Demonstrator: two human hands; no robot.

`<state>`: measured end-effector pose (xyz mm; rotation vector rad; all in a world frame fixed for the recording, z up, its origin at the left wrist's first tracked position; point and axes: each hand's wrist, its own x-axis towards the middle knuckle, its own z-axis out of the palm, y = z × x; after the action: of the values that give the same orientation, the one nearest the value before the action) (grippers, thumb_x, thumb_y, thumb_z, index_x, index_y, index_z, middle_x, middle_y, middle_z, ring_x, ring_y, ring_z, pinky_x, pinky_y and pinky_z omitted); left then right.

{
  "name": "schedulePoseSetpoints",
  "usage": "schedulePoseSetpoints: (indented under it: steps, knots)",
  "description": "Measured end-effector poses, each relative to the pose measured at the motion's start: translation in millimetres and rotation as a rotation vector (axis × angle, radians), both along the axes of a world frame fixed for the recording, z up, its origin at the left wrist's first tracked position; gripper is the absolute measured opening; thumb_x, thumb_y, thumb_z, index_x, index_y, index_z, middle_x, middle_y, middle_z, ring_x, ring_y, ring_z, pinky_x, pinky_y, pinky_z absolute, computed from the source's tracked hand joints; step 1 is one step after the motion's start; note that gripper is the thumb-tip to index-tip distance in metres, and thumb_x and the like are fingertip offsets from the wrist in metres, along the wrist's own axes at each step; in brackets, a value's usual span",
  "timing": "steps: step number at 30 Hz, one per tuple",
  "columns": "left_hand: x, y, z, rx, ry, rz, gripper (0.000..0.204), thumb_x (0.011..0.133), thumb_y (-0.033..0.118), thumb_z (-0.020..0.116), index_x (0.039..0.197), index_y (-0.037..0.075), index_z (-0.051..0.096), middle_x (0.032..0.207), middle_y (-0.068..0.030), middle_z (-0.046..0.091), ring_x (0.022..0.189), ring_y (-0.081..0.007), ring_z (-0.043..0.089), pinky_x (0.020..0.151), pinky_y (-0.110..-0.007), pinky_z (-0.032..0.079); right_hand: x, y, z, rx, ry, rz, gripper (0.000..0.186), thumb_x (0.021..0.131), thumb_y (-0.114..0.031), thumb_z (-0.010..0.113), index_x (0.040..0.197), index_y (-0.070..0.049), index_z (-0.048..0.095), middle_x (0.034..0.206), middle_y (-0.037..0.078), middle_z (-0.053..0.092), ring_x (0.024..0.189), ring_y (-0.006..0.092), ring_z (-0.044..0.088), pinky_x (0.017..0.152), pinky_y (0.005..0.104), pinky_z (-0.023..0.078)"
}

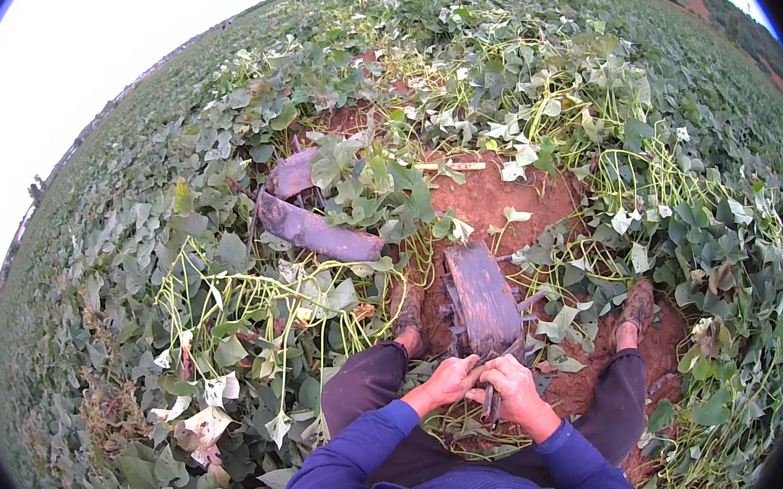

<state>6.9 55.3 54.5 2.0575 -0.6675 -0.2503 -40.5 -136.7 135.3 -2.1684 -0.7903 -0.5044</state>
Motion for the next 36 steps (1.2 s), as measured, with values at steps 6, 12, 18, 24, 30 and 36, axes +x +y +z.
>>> schedulePoseSetpoints:
  steps: [6, 12, 18, 24, 30, 36]
  knots:
    - [-3, 1, -7, -0.022, 0.001, 0.006, 0.030, 0.104, 0.029, 0.064, 0.092, 0.002, 0.058, 0.080, -0.0291, 0.061, 0.080, -0.0510, 0.063, 0.063, -0.052, 0.048, -1, 3, 4, 0.007, 0.016, -0.001, 0.036, 0.071, -0.025, 0.092, 0.087, -0.004, 0.068, 0.093, 0.012, 0.069, 0.083, 0.0332, 0.067, 0.073, 0.0429, 0.055]
    - [0, 0, -5, 0.013, 0.026, -0.007, 0.026, 0.104, 0.027, 0.063, 0.099, 0.001, 0.058, 0.082, -0.0291, 0.062, 0.081, -0.0505, 0.063, 0.064, -0.052, 0.048, -1, 0, 1, -0.002, 0.003, -0.005, 0.035, 0.071, -0.025, 0.092, 0.086, -0.005, 0.068, 0.093, 0.011, 0.069, 0.082, 0.0328, 0.066, 0.072, 0.0427, 0.055]
    - [-3, -1, 0, -0.005, 0.054, -0.021, 0.025, 0.104, 0.026, 0.062, 0.101, 0.001, 0.059, 0.084, -0.0286, 0.064, 0.084, -0.0504, 0.064, 0.066, -0.052, 0.049, -3, -3, -2, -0.003, 0.014, -0.008, 0.035, 0.071, -0.027, 0.092, 0.085, -0.006, 0.068, 0.092, 0.010, 0.069, 0.084, 0.0324, 0.066, 0.071, 0.0428, 0.056]
    - [3, 4, -5, 0.001, 0.024, -0.005, 0.027, 0.104, 0.028, 0.063, 0.097, 0.002, 0.060, 0.082, -0.0281, 0.063, 0.081, -0.0498, 0.064, 0.065, -0.052, 0.048, 0, 3, 3, 0.017, -0.023, 0.003, 0.037, 0.071, -0.025, 0.093, 0.086, -0.005, 0.066, 0.091, 0.011, 0.069, 0.082, 0.0327, 0.067, 0.072, 0.0427, 0.056]
    - [-1, 3, -10, -0.036, -0.033, 0.001, 0.027, 0.103, 0.027, 0.064, 0.094, 0.002, 0.059, 0.079, -0.0283, 0.061, 0.078, -0.0506, 0.063, 0.063, -0.052, 0.047, -3, 1, 3, -0.009, -0.013, 0.004, 0.037, 0.071, -0.025, 0.092, 0.087, -0.004, 0.067, 0.094, 0.013, 0.069, 0.083, 0.0338, 0.067, 0.072, 0.0429, 0.055]
    - [-3, 2, -5, -0.079, -0.039, 0.010, 0.028, 0.102, 0.023, 0.068, 0.089, 0.001, 0.058, 0.074, -0.0264, 0.056, 0.071, -0.0495, 0.056, 0.059, -0.049, 0.044, -3, 1, 2, -0.003, -0.018, 0.002, 0.037, 0.073, -0.027, 0.092, 0.088, -0.003, 0.068, 0.094, 0.015, 0.070, 0.083, 0.0350, 0.067, 0.073, 0.0439, 0.056]
